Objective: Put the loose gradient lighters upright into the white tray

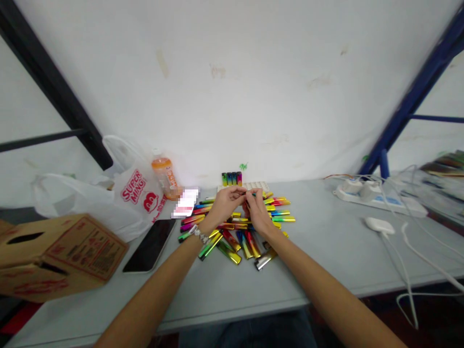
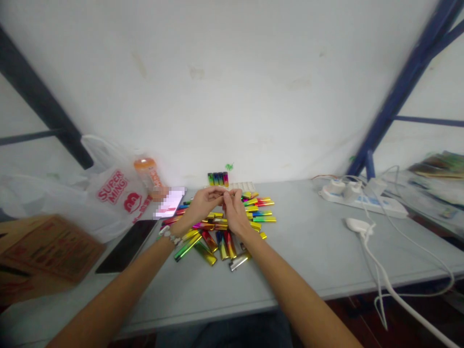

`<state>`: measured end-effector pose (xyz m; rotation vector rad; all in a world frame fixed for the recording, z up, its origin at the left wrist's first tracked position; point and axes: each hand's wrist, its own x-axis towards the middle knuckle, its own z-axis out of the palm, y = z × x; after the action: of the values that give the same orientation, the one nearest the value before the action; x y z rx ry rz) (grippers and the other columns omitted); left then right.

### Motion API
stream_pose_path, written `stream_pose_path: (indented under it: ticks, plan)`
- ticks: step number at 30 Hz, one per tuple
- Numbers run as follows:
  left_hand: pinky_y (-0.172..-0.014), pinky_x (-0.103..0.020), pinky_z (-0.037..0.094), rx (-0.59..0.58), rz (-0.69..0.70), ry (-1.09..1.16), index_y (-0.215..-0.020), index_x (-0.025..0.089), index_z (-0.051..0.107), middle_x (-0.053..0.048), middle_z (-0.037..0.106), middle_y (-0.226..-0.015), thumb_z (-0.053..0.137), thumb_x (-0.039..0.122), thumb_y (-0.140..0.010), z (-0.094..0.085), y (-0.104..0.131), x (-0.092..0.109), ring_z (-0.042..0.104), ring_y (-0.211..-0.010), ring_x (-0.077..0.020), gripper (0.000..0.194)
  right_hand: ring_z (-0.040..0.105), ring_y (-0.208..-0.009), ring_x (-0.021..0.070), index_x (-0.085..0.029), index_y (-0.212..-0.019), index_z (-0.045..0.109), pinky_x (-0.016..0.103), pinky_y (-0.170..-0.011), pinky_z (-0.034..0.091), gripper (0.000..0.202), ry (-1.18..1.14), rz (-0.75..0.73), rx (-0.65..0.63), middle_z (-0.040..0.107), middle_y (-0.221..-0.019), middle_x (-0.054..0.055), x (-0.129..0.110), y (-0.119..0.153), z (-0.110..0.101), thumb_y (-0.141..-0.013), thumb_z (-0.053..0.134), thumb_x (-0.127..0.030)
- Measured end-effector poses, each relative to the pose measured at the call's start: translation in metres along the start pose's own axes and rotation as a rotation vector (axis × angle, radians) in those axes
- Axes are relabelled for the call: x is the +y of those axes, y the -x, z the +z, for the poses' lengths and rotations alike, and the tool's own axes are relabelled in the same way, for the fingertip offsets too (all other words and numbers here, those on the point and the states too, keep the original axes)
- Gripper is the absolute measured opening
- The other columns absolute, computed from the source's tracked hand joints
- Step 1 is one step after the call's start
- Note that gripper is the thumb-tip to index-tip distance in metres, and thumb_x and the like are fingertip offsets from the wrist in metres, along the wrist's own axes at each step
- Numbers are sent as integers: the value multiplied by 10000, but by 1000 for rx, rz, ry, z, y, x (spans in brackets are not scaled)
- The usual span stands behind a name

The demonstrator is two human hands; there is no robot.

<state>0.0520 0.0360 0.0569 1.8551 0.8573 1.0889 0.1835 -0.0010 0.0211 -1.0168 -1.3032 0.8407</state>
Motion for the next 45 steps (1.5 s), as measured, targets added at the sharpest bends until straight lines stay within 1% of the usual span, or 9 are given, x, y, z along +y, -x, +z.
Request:
stream_pose_path:
  ticks: [4,6,10,15,19,24,31,38,45]
  plan:
    - [-711,-290,562,41,34,-148,-940,133,673,-76,738,-879,702,301,-797,-10,-37,8,684,-738,-158,222,582,-879,199,-236,-1020,466,321,-810,443,302,127,-40,143,612,-911,31,4,-12,-22,-918,467,-521]
    - [-752,-289,549,33,91,-309,-923,128,686,-82,742,-885,698,246,-796,-14,-61,13,679,-762,-155,174,576,-909,200,-229,-1011,480,329,-851,430,297,172,-39,207,608,-943,40,8,-16,-36,-920,456,-510]
    - [-782,-295,521,-26,158,-674,-887,135,712,-75,740,-845,682,165,-788,-16,-109,16,662,-786,-166,107,566,-860,196,-229,-956,494,323,-828,423,278,210,-6,233,595,-898,29,15,-18,-57,-924,432,-498]
    - [-814,-304,503,-138,145,-943,-897,141,744,-81,742,-857,678,145,-771,-10,-145,6,666,-814,-189,143,557,-825,191,-228,-898,510,312,-802,415,254,250,-29,207,594,-848,12,19,-16,-59,-920,446,-472]
    - [-760,-293,507,-177,78,-1045,-880,142,759,-100,750,-865,690,140,-747,-6,-154,-8,677,-809,-203,150,544,-798,186,-225,-864,513,308,-777,406,260,268,-44,160,579,-815,5,18,-16,-55,-934,432,-462]
    - [-765,-270,513,-177,78,-1037,-868,143,767,-96,756,-843,692,151,-736,-9,-161,-23,679,-788,-183,153,553,-812,191,-225,-866,524,314,-789,407,261,272,-28,152,600,-831,13,17,-19,-55,-928,443,-466]
    - [-728,-250,509,-234,60,-1047,-850,130,774,-87,756,-807,711,141,-718,-15,-166,-19,679,-750,-171,147,552,-796,189,-215,-814,550,317,-784,391,274,371,-30,129,620,-788,8,19,-29,-62,-903,465,-461]
    - [-722,-241,479,-282,81,-1062,-883,108,776,-99,754,-828,701,134,-755,-19,-163,-18,675,-759,-171,151,559,-823,195,-202,-823,593,341,-795,361,245,656,-19,44,649,-838,31,24,-45,-75,-907,475,-400]
    - [-797,-293,475,-254,111,-1096,-870,148,775,-98,714,-836,616,188,-842,-16,-153,-24,653,-846,-210,166,553,-986,261,-195,-914,670,390,-853,334,168,967,-42,-108,653,-1005,102,30,-66,-73,-870,554,-308]
